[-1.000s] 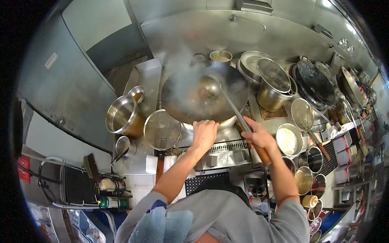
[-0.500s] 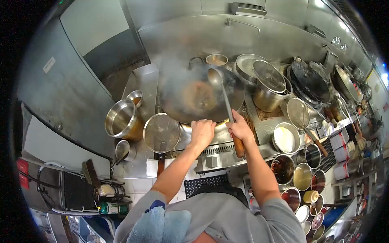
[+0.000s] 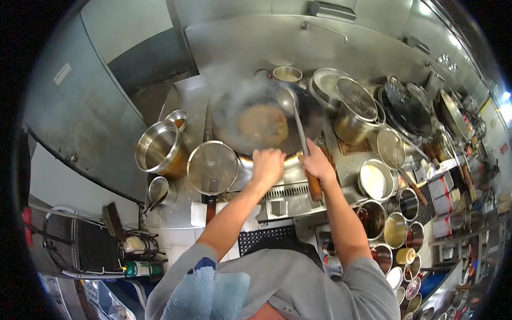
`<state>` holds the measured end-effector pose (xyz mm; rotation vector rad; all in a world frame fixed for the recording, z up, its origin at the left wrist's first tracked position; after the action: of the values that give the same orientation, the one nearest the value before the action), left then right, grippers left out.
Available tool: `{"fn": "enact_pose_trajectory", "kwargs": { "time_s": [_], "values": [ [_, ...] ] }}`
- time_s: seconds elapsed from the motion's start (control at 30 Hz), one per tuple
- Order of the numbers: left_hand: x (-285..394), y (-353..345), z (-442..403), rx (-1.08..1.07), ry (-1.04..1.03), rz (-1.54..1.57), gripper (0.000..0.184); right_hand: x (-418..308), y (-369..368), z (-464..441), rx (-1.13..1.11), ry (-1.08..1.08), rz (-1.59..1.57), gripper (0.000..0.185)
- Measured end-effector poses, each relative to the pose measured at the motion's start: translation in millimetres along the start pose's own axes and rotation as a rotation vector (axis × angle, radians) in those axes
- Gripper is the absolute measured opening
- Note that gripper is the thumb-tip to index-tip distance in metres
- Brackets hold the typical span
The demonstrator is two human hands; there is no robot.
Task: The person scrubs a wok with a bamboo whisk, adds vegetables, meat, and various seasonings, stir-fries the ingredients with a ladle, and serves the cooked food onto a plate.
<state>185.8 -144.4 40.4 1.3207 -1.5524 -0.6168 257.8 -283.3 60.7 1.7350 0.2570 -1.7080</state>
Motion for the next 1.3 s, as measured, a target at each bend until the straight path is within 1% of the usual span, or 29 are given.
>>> {"fn": "enact_pose_trajectory", "kwargs": {
  "time_s": [0.03, 0.07, 0.13, 0.17, 0.27, 0.3, 0.33, 0.4, 0.5, 0.57, 0.6, 0.63, 0.67, 0.7, 0.73, 0.8, 0.83, 0.87, 0.9, 0.93, 1.0, 1.03, 1.07, 1.1, 1.13, 1.17, 1.2, 1.27, 1.3],
  "values": [
    [-3, -3, 0, 0.051, -0.003, 0.042, 0.024, 8, -1, 0, 0.001, -0.063, -0.143, 0.064],
    [-4, -14, 0, 0.016, 0.025, 0.036, 0.024, 13, 4, 0, -0.042, -0.087, -0.187, 0.063],
    [-14, -27, -16, -0.049, 0.077, 0.022, 0.023, 9, 6, 1, -0.118, -0.137, -0.41, 0.062],
    [-15, -28, -17, -0.068, 0.06, 0.026, 0.023, 7, 8, 1, -0.154, -0.107, -0.282, 0.065],
    [-9, -9, -8, -0.004, 0.016, 0.06, 0.024, 16, 6, -8, -0.017, 0.001, 0.047, 0.068],
    [-11, -14, -10, 0.049, 0.031, 0.062, 0.024, 14, 6, -16, 0.013, 0.099, 0.248, 0.072],
    [-15, -19, -15, 0.016, 0.039, 0.038, 0.024, 12, 8, -20, 0.024, 0.062, 0.355, 0.07],
    [-16, -26, -21, -0.046, 0.072, 0.044, 0.023, 0, 16, -27, -0.138, -0.027, 0.356, 0.07],
    [-17, -26, -17, -0.033, 0.048, 0.04, 0.022, -15, 29, -3, -0.083, 0.232, 0.755, 0.069],
    [-19, -24, -17, 0.017, 0.021, 0.055, 0.02, -14, 28, 31, 0.036, 0.264, 0.756, 0.07],
    [-17, -23, -17, 0.044, 0.003, 0.065, 0.019, -14, 28, 46, 0.044, 0.175, 0.683, 0.073],
    [-18, -24, -17, -0.003, -0.003, 0.051, 0.017, 1, 28, 54, 0.093, 0.356, 0.59, 0.077],
    [-18, -16, -18, 0.088, -0.015, 0.1, 0.017, 13, 25, 60, 0.103, 0.262, 0.455, 0.075],
    [-16, -5, -16, 0.171, -0.028, 0.151, 0.017, 44, 19, 63, 0.154, 0.105, 0.366, 0.072],
    [-14, 3, -14, 0.249, -0.049, 0.203, 0.017, 92, 13, 58, 0.195, 0.239, 0.31, 0.07],
    [-18, 9, -16, 0.226, -0.011, 0.148, 0.017, 114, 2, 57, 0.279, 0.4, 0.373, 0.069],
    [-28, -8, -17, 0.071, -0.001, 0.193, 0.017, 106, 5, 49, 0.21, 0.183, 0.026, 0.068],
    [-29, -7, -20, 0.106, -0.037, 0.228, 0.017, 88, 2, 46, 0.123, -0.03, -0.325, 0.068],
    [-31, -10, -20, 0.039, -0.004, 0.227, 0.017, 63, 7, 28, 0.186, -0.012, -0.465, 0.067],
    [-26, -2, -22, 0.045, 0.006, 0.21, 0.016, 59, 26, -4, 0.213, 0.022, -0.484, 0.067],
    [-24, 2, -22, 0.051, 0.009, 0.234, 0.014, 29, 68, -76, 0.267, 0.105, -0.451, 0.065],
    [-23, 6, -21, 0.062, 0.01, 0.241, 0.013, 31, 92, -123, 0.212, 0.204, -0.362, 0.057],
    [-22, 11, -20, 0.076, 0.012, 0.247, 0.012, 42, 108, -167, 0.377, 0.145, -0.204, 0.046],
    [-23, 12, -18, -0.038, 0.081, 0.246, 0.012, 40, 117, -202, 0.475, 0.082, -0.045, 0.036],
    [-17, 21, -15, 0.039, 0.087, 0.224, 0.015, 38, 125, -237, 0.565, 0.004, 0.108, 0.027],
    [-7, 31, -13, 0.119, 0.089, 0.203, 0.019, 35, 132, -264, 0.635, -0.02, 0.077, 0.023],
    [0, 39, -8, 0.197, 0.094, 0.186, 0.024, 32, 138, -284, 0.681, -0.02, -0.064, 0.019],
    [9, 50, 8, 0.091, 0.097, 0.199, 0.031, 23, 152, -315, 0.669, 0.036, -0.668, 0.013],
    [10, 51, 17, 0.046, 0.103, 0.206, 0.034, 21, 161, -332, 0.624, 0.011, -0.919, 0.012]
  ]
}}
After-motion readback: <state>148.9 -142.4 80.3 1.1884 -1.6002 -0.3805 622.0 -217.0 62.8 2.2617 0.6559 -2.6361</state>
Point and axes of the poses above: each hand's wrist, its own z-axis away from the middle knuckle, its own y-axis out of the back of the hand, x = y × z, the point moved 4 cm from there along -z, towards the middle knuckle, and after that the axes turned 1 degree about -z, right-handed, at the moved point
